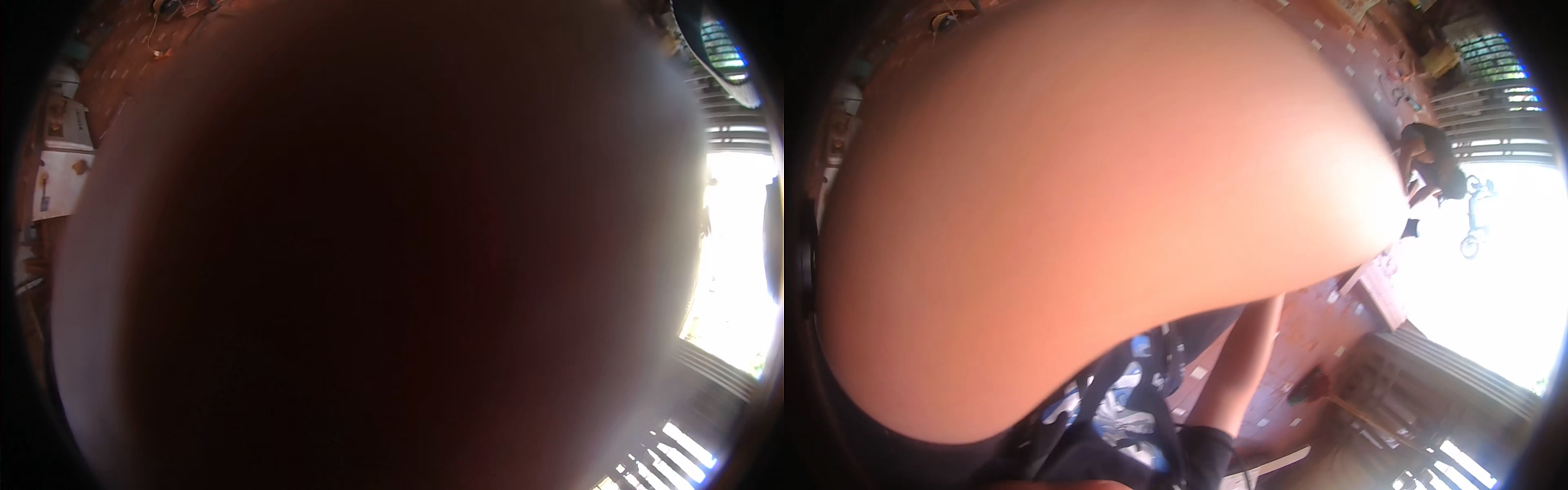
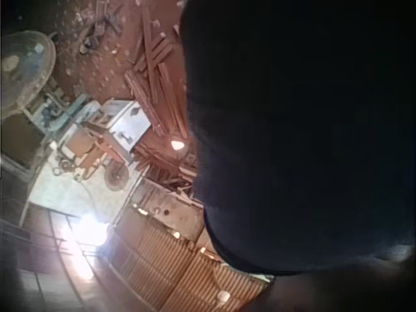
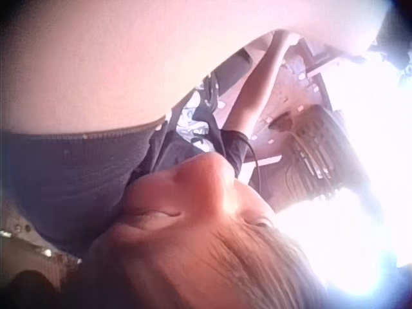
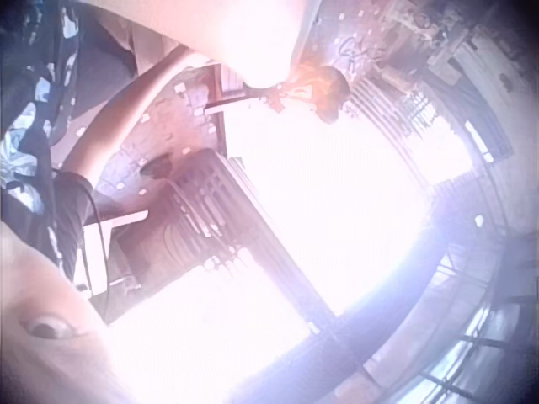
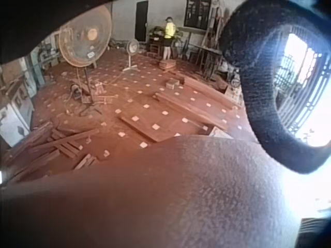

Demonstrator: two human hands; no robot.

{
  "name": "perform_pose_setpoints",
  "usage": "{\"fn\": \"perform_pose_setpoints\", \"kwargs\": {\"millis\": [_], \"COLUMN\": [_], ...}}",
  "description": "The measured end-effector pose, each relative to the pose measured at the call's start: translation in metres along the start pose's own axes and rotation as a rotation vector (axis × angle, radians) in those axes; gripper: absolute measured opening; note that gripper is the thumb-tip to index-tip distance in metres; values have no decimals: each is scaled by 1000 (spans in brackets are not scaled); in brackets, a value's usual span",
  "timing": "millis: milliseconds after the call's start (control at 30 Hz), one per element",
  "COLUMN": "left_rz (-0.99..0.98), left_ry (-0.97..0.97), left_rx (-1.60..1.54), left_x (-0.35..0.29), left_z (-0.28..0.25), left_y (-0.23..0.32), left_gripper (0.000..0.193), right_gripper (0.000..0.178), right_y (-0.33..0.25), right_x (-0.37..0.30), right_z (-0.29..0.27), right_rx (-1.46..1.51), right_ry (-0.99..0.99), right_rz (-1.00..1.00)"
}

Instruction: The person sits on the floor and sands multiple small wooden pieces using a sanding block. They handle each piece individually, turning them over to sand different sides, and place them back on a pile after finishing.

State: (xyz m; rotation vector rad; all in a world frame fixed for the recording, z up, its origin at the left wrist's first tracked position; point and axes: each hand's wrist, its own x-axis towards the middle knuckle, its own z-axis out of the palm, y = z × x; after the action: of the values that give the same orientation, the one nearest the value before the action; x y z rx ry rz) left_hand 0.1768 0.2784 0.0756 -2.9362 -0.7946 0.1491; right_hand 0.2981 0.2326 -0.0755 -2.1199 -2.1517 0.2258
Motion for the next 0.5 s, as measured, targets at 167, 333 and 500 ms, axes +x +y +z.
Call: {"fn": "perform_pose_setpoints", "kwargs": {"millis": [167, 333, 500], "left_rz": [-260, -936, -853], "left_ry": [71, 548, 525], "left_rx": [-123, -279, -218], "left_x": [-14, -119, -124], "left_z": [26, 113, 170], "left_y": [27, 133, 166], "left_gripper": [43, 49, 52], "right_gripper": [61, 54, 58], "right_y": [-3, -15, -15], "right_x": [6, -24, -32], "right_z": [15, -19, -23], "right_rx": [55, 76, 37], "right_ry": [101, 201, 230], "right_rz": [-47, 4, 9]}}
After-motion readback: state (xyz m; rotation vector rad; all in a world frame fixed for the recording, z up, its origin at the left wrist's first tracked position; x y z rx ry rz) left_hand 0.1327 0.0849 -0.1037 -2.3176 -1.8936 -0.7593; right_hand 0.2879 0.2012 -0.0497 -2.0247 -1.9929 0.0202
